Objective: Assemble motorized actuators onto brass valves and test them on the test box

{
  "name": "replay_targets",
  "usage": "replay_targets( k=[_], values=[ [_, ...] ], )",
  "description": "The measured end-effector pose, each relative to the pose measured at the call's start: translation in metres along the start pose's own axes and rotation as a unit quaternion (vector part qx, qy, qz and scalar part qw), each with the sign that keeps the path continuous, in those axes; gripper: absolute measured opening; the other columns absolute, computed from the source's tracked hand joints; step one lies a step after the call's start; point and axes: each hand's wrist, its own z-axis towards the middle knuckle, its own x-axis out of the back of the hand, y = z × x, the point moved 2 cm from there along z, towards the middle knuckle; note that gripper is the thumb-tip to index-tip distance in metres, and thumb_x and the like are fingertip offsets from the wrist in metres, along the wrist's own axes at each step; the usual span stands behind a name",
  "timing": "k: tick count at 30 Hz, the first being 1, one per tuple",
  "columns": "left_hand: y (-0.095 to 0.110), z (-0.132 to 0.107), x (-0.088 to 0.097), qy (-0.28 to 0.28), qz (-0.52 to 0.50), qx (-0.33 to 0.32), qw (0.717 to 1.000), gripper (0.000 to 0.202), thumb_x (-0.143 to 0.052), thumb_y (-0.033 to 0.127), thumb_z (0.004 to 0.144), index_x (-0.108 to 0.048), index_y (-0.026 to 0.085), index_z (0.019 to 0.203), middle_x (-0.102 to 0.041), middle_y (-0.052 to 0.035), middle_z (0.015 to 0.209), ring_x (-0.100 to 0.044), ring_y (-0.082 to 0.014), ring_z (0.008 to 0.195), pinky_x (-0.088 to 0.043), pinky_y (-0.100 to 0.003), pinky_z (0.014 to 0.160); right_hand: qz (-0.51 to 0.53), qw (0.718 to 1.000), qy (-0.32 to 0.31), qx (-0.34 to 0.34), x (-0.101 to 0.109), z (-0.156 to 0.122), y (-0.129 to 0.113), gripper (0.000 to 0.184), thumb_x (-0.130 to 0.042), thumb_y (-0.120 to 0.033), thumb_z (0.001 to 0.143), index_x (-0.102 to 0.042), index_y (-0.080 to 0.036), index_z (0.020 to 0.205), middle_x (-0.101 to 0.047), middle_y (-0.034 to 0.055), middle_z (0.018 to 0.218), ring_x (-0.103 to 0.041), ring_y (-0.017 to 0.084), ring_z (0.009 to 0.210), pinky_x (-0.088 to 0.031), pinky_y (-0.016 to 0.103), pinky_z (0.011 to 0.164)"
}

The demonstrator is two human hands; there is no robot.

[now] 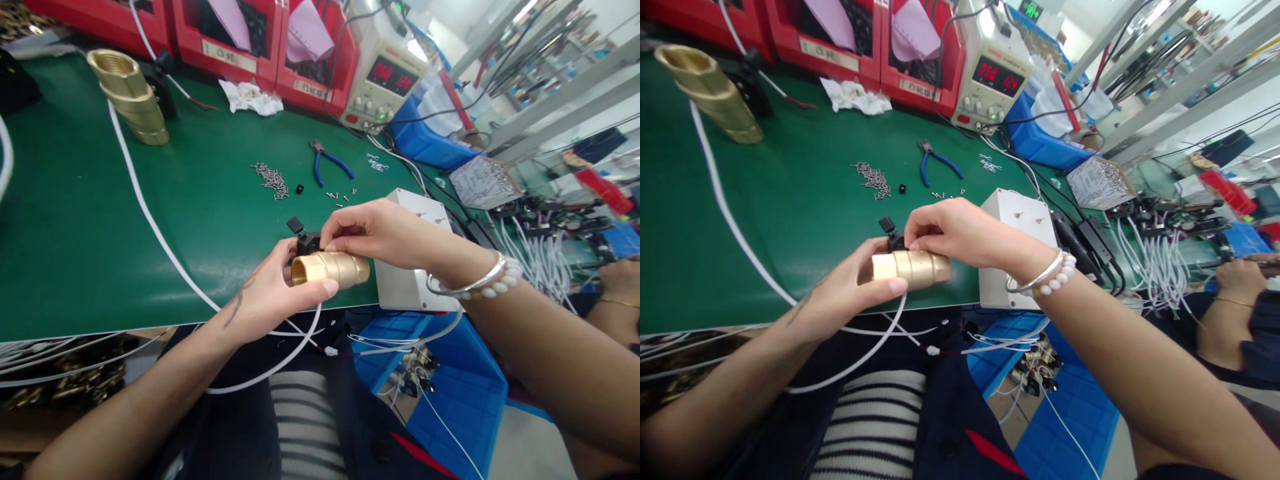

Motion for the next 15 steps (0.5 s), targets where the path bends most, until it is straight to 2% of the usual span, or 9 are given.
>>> replay_targets(
  k=[2,5,7,9,11,13,15],
  values=[
    [0.003,0.006,-0.001,0.012,-0.031,0.004,0.999,0.078,-0.086,0.054,0.067,-0.06,0.012,0.128,-0.07,-0.0155,0.13,-0.065,-0.0359,0.12,-0.053,-0.044,0.099,0.031,0.997,0.064,-0.023,0.004,0.005,0.007,0.011,-0.062,-0.007,0.085,-0.07,-0.014,0.085,-0.069,-0.0037,0.077,-0.062,0.009,0.07,-0.046,0.021,0.068],
    [0.007,0.015,-0.004,0.009,-0.073,-0.005,0.997,0.067,-0.073,0.055,0.079,-0.063,0.015,0.131,-0.069,-0.0128,0.135,-0.065,-0.0325,0.122,-0.052,-0.043,0.104,0.068,0.981,0.168,-0.065,0.013,0.01,0.022,0.009,-0.061,-0.007,0.087,-0.068,-0.014,0.087,-0.069,-0.0011,0.079,-0.066,0.012,0.072,-0.051,0.024,0.07],
    [0.009,0.019,-0.003,0.025,-0.093,-0.025,0.995,0.062,-0.073,0.052,0.081,-0.064,0.016,0.132,-0.069,-0.0113,0.135,-0.065,-0.0308,0.123,-0.052,-0.041,0.105,0.061,0.975,0.187,-0.106,0.016,0.009,0.031,0.012,-0.063,-0.003,0.086,-0.067,-0.014,0.087,-0.069,-0.001,0.078,-0.066,0.012,0.071,-0.052,0.025,0.07],
    [0.01,0.02,-0.001,0.061,-0.1,-0.05,0.992,0.062,-0.077,0.048,0.078,-0.066,0.015,0.13,-0.07,-0.0115,0.135,-0.064,-0.0315,0.125,-0.051,-0.041,0.106,0.03,0.977,0.144,-0.155,0.011,0.004,0.034,0.013,-0.068,-0.001,0.084,-0.068,-0.014,0.086,-0.069,-0.0014,0.075,-0.065,0.013,0.069,-0.05,0.025,0.067],
    [0.012,0.019,0.003,0.094,-0.104,-0.068,0.988,0.058,-0.077,0.045,0.079,-0.067,0.015,0.127,-0.07,-0.0104,0.135,-0.062,-0.0326,0.127,-0.051,-0.041,0.106,-0.002,0.983,0.057,-0.176,-0.003,-0.004,0.03,0.013,-0.073,-0.001,0.084,-0.07,-0.014,0.086,-0.069,-0.0016,0.074,-0.064,0.013,0.068,-0.048,0.025,0.065],
    [0.013,0.017,0.007,0.105,-0.109,-0.076,0.986,0.05,-0.074,0.044,0.082,-0.068,0.019,0.125,-0.071,-0.0076,0.133,-0.064,-0.0318,0.125,-0.052,-0.041,0.105,-0.018,0.987,-0.032,-0.158,-0.02,-0.014,0.021,0.011,-0.074,-0.003,0.085,-0.071,-0.014,0.089,-0.072,-0.001,0.079,-0.065,0.012,0.071,-0.046,0.024,0.066],
    [0.014,0.016,0.011,0.104,-0.115,-0.083,0.984,0.043,-0.072,0.041,0.084,-0.07,0.022,0.123,-0.073,-0.0044,0.128,-0.067,-0.0291,0.119,-0.054,-0.039,0.102,-0.026,0.987,-0.094,-0.128,-0.034,-0.025,0.01,0.011,-0.07,-0.003,0.088,-0.072,-0.014,0.091,-0.073,0.0003,0.086,-0.065,0.012,0.074,-0.045,0.023,0.068]
  ],
)
